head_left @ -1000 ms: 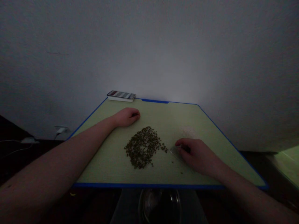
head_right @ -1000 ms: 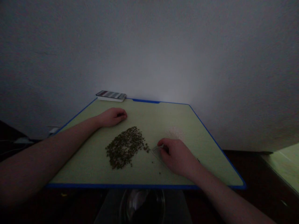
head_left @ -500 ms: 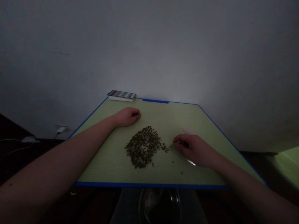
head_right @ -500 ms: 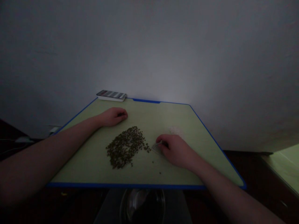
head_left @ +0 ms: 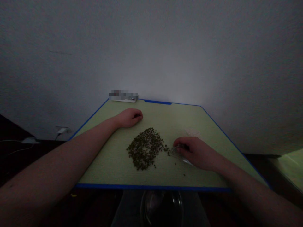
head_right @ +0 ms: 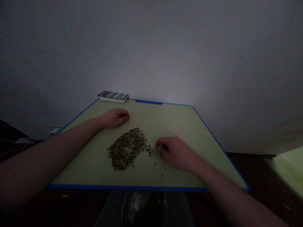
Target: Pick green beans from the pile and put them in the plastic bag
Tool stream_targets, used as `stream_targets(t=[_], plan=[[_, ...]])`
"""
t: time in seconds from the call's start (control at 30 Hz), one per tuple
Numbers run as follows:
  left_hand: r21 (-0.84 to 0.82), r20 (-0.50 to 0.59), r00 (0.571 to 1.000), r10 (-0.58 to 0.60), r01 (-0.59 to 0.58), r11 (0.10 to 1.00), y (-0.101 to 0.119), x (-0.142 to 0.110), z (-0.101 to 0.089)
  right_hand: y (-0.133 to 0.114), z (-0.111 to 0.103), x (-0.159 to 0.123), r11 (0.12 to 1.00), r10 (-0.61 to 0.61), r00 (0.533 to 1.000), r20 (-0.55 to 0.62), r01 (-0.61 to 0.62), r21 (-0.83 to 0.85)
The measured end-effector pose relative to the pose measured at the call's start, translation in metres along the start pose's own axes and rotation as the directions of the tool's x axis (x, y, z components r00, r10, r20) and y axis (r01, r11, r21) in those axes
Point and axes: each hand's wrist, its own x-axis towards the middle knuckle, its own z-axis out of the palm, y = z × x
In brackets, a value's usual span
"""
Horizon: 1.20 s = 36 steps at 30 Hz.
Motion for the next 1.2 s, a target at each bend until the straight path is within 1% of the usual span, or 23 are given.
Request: stream_targets(t=[0.13,0.27,0.53,0.67,0.77,1.0,1.13,1.2], plan=[[-0.007,-0.002,1.000,0.011,-0.011,1.000,-0.001,0.000,0.000,-0.001,0.001,-0.002,0.999,0.051,0.999,-0.019,-0.051,-0.014],[-0.002,0.006,1.000,-0.003,0.003,1.000,0.001,0.000,-0.001,-0.001,0.004,-0.003,0.996,0.090,0.995,-0.053,-0.091,-0.025],[-0.001,0.002,1.000,-0.011,0.011,1.000,0.004,-0.001,-0.003,0.000,0.005,-0.001,0.990,0.127,0.986,-0.106,-0.132,-0.044],[-0.002,0.004,1.000,-0.005,0.005,1.000,0.002,0.000,-0.001,0.002,0.002,0.004,0.990,0.115,0.988,-0.102,-0.122,-0.068],[-0.003,-0.005,1.000,0.000,0.000,1.000,0.000,0.000,0.000,0.004,0.000,0.009,0.994,0.085,0.992,-0.092,-0.091,-0.064],[0.000,-0.004,1.000,0.000,0.000,1.000,0.002,0.000,-0.002,0.008,-0.008,0.018,0.997,-0.068,0.998,0.018,0.068,-0.022],[0.001,-0.002,1.000,-0.002,0.002,1.000,0.001,0.000,-0.001,0.005,-0.011,0.014,0.997,-0.076,0.994,0.075,0.077,-0.017],[0.006,-0.006,1.000,0.002,-0.002,1.000,0.001,0.000,0.000,0.004,-0.009,0.011,0.998,-0.068,0.995,0.068,0.069,-0.012]])
